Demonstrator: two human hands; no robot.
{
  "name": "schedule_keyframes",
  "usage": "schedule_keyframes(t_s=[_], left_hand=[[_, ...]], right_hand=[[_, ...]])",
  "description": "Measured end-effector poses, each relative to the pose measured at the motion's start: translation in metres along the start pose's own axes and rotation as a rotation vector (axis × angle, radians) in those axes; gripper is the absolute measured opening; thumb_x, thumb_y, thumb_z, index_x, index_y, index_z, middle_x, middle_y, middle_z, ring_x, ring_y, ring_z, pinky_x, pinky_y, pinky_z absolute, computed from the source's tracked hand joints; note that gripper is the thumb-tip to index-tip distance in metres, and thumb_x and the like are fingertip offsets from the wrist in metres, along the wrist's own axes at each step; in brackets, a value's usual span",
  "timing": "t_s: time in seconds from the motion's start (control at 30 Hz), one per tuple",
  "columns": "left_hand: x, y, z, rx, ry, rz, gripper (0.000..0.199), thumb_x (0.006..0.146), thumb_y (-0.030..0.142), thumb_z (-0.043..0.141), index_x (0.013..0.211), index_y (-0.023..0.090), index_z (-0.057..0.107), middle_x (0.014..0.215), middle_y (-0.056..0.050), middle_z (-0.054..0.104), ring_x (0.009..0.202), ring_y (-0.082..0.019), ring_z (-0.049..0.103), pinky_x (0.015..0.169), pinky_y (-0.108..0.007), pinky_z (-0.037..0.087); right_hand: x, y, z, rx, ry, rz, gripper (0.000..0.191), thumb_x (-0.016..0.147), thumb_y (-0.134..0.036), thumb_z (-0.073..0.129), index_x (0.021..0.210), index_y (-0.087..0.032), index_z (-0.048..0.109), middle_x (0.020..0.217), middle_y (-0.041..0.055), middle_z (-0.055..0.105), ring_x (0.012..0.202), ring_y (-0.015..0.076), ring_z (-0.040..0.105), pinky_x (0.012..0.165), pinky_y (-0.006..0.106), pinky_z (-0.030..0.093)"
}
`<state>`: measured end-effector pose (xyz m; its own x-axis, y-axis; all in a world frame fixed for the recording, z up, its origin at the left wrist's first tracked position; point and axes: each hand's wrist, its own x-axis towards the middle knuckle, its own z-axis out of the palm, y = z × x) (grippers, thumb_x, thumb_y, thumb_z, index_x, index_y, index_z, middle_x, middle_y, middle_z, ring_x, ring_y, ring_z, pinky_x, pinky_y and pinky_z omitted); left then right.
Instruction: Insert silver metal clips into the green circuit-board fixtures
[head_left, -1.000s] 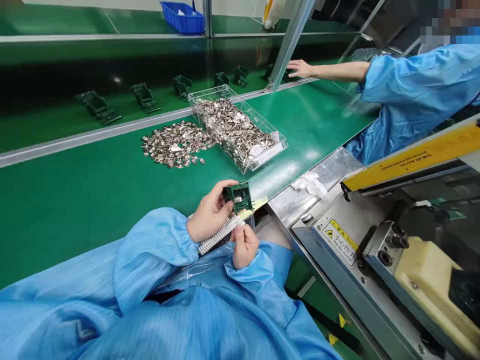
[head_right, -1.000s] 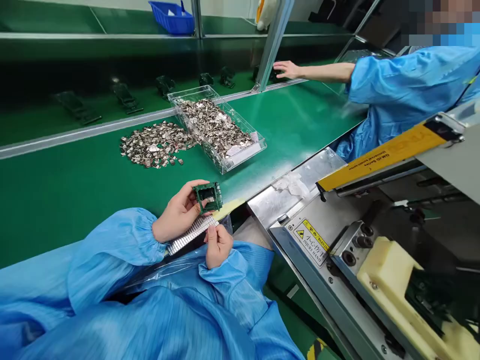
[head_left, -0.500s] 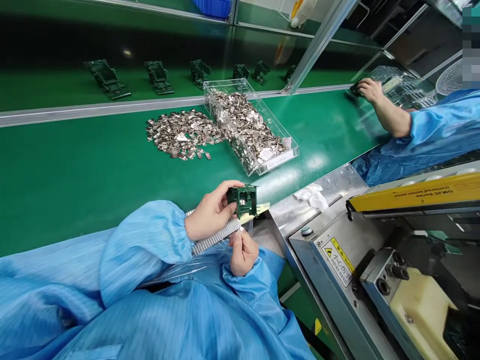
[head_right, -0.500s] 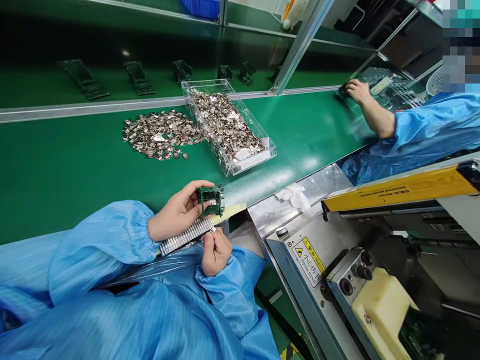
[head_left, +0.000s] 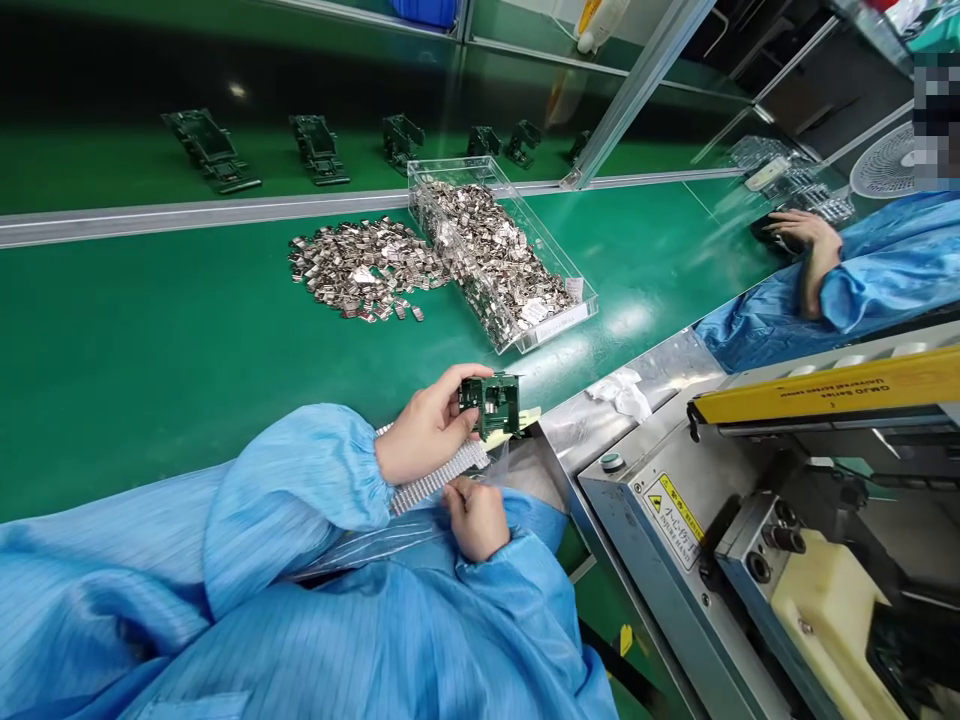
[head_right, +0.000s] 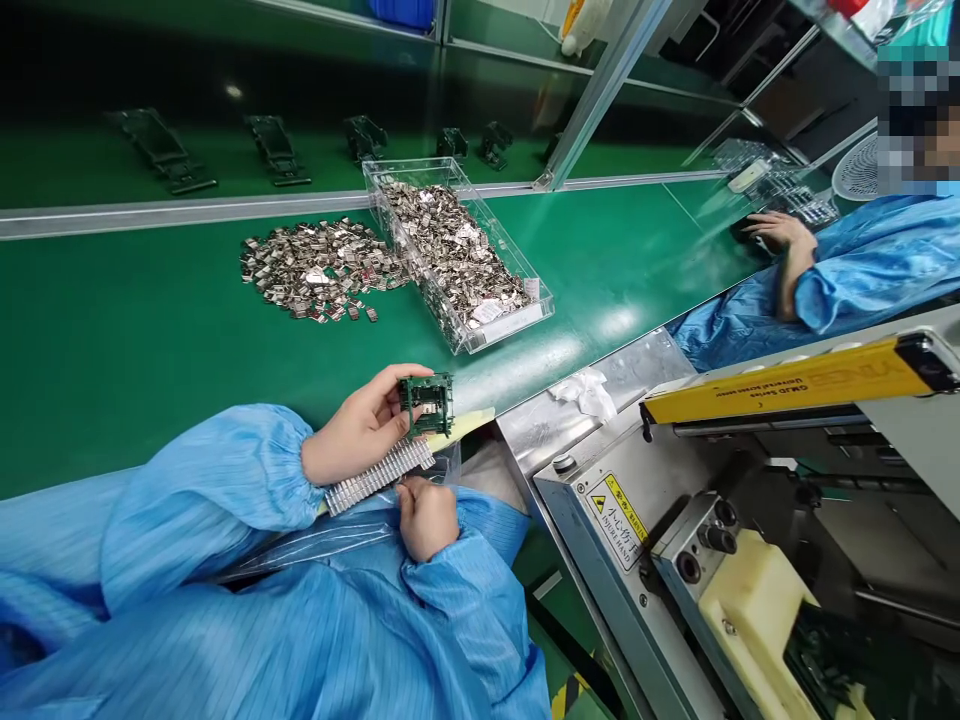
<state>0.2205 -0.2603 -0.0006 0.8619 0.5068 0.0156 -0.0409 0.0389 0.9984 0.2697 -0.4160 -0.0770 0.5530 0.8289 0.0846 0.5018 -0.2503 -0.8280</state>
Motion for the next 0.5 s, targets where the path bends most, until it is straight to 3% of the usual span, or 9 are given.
schedule_keyframes(t_s=[0.1,0.2,0.3,0.4,0.5], left_hand=[[-0.002,-0.001,0.000,-0.011,0.030,0.015,0.040,0.087,0.024,0.057,0.126,0.020,0.047,0.095,-0.004,0.061,0.079,-0.015,0.061,0.072,-0.027,0.056],[-0.004,-0.003,-0.001,0.013,0.048,0.055,0.042,0.087,0.027,0.059,0.127,0.022,0.048,0.086,-0.003,0.061,0.074,-0.016,0.061,0.068,-0.027,0.056],[-0.007,-0.005,-0.002,0.061,0.047,0.110,0.041,0.088,0.026,0.059,0.127,0.022,0.049,0.083,-0.002,0.062,0.073,-0.016,0.061,0.069,-0.027,0.055],[-0.010,-0.004,-0.002,0.082,0.017,0.136,0.039,0.090,0.023,0.055,0.128,0.021,0.047,0.091,-0.004,0.065,0.080,-0.017,0.063,0.074,-0.027,0.054],[-0.011,-0.001,-0.003,0.078,-0.017,0.148,0.037,0.092,0.020,0.050,0.128,0.020,0.045,0.101,-0.006,0.066,0.086,-0.017,0.065,0.077,-0.027,0.054]], right_hand=[[-0.005,-0.006,-0.020,-0.054,0.005,0.029,0.027,0.088,-0.035,0.062,0.066,-0.021,0.070,0.061,0.0024,0.071,0.051,0.0187,0.065,0.050,0.026,0.046],[-0.007,-0.022,-0.048,-0.063,0.116,0.058,0.018,0.090,-0.033,0.061,0.089,-0.021,0.075,0.080,0.0051,0.076,0.066,0.0202,0.071,0.063,0.029,0.054],[0.001,-0.043,-0.070,-0.009,0.244,0.019,0.020,0.093,-0.025,0.057,0.105,-0.022,0.072,0.084,0.0043,0.075,0.070,0.0176,0.069,0.067,0.029,0.054],[0.018,-0.058,-0.073,0.025,0.371,-0.123,0.018,0.089,-0.018,0.062,0.101,-0.025,0.074,0.088,0.0038,0.069,0.080,0.0173,0.065,0.072,0.030,0.052],[0.034,-0.063,-0.062,0.095,0.501,-0.221,0.018,0.085,-0.014,0.067,0.095,-0.027,0.074,0.092,0.0035,0.062,0.087,0.0179,0.060,0.079,0.033,0.050]])
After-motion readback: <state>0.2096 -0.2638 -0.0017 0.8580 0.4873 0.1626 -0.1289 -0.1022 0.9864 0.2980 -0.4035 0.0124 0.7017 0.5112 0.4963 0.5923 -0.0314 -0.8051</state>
